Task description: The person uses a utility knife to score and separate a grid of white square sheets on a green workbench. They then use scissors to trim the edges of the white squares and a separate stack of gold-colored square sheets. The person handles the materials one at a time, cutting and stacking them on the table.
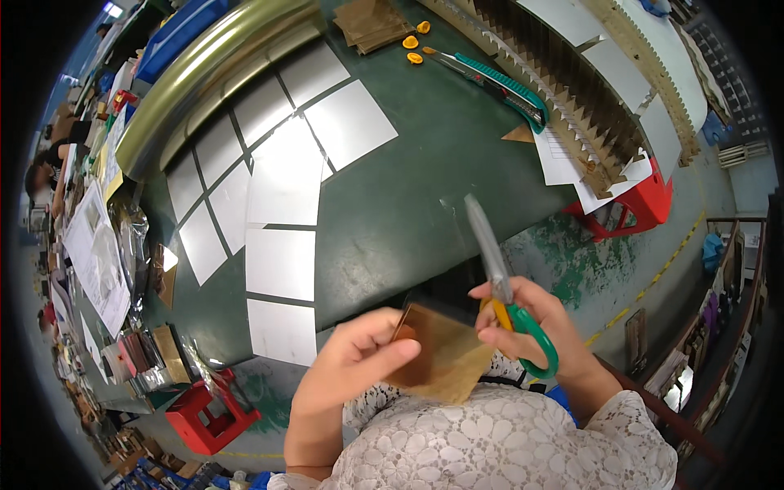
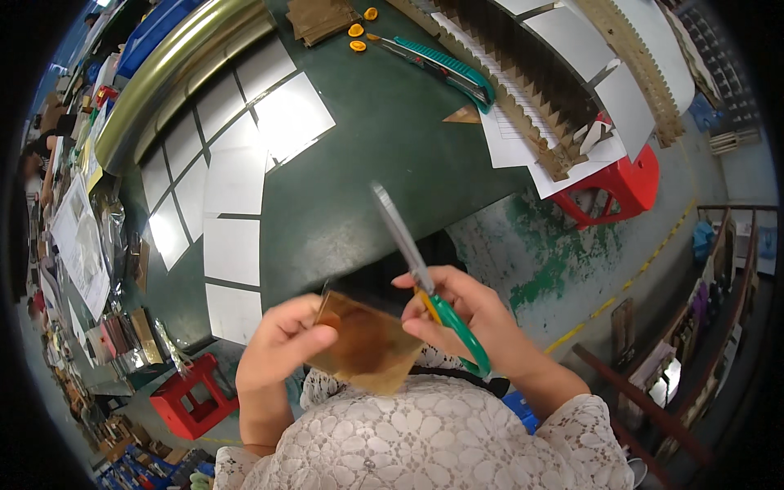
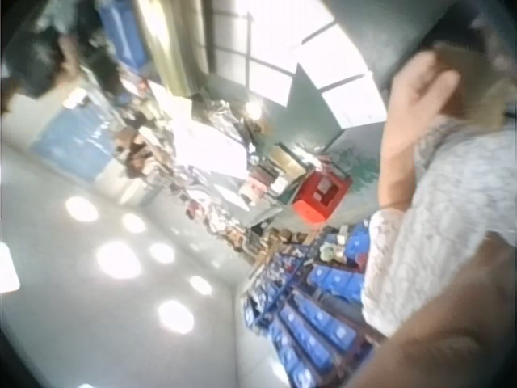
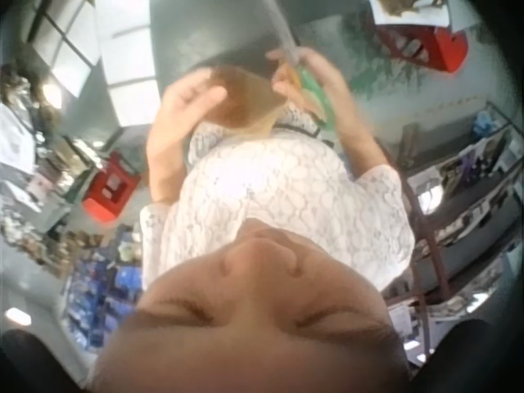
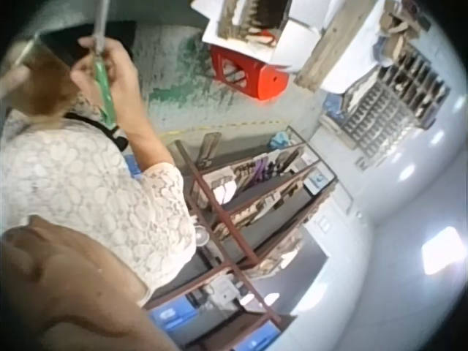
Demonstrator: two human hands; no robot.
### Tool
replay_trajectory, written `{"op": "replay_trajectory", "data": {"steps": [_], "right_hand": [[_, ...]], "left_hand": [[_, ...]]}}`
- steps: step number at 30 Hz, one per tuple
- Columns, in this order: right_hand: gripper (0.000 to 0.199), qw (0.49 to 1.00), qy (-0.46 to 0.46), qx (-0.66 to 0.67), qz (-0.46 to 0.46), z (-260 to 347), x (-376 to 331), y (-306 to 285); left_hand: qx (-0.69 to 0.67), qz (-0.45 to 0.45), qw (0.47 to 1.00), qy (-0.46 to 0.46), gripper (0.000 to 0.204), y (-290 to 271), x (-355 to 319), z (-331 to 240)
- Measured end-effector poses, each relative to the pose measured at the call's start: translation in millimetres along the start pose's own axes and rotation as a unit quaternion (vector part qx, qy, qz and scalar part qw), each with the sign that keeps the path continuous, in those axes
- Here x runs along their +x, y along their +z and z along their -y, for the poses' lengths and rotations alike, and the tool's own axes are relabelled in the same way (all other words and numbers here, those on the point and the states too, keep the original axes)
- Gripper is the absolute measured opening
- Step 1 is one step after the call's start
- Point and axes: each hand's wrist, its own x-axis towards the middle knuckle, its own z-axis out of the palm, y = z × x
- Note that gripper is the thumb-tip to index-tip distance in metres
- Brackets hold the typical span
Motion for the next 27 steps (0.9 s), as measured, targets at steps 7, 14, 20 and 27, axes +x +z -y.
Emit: {"op": "replay_trajectory", "data": {"steps": [7,14,20,27], "right_hand": [[0.047,0.993,-0.078,0.039,-0.078,-10.8,2.8,12.2],[0.071,0.994,-0.108,-0.035,0.009,-38.8,-10.8,-7.5],[0.082,0.994,-0.028,-0.085,0.07,-52.3,-21.3,-12.8],[0.079,0.988,-0.057,-0.122,0.076,-45.9,-17.0,-10.0]], "left_hand": [[-0.075,-0.094,0.991,0.065,0.039,30.9,6.1,20.0],[-0.124,-0.192,0.964,0.136,0.034,23.9,18.5,7.3],[-0.064,-0.255,0.941,0.213,0.032,26.0,26.9,8.0],[-0.043,-0.277,0.934,0.221,0.025,36.1,35.0,11.4]]}}
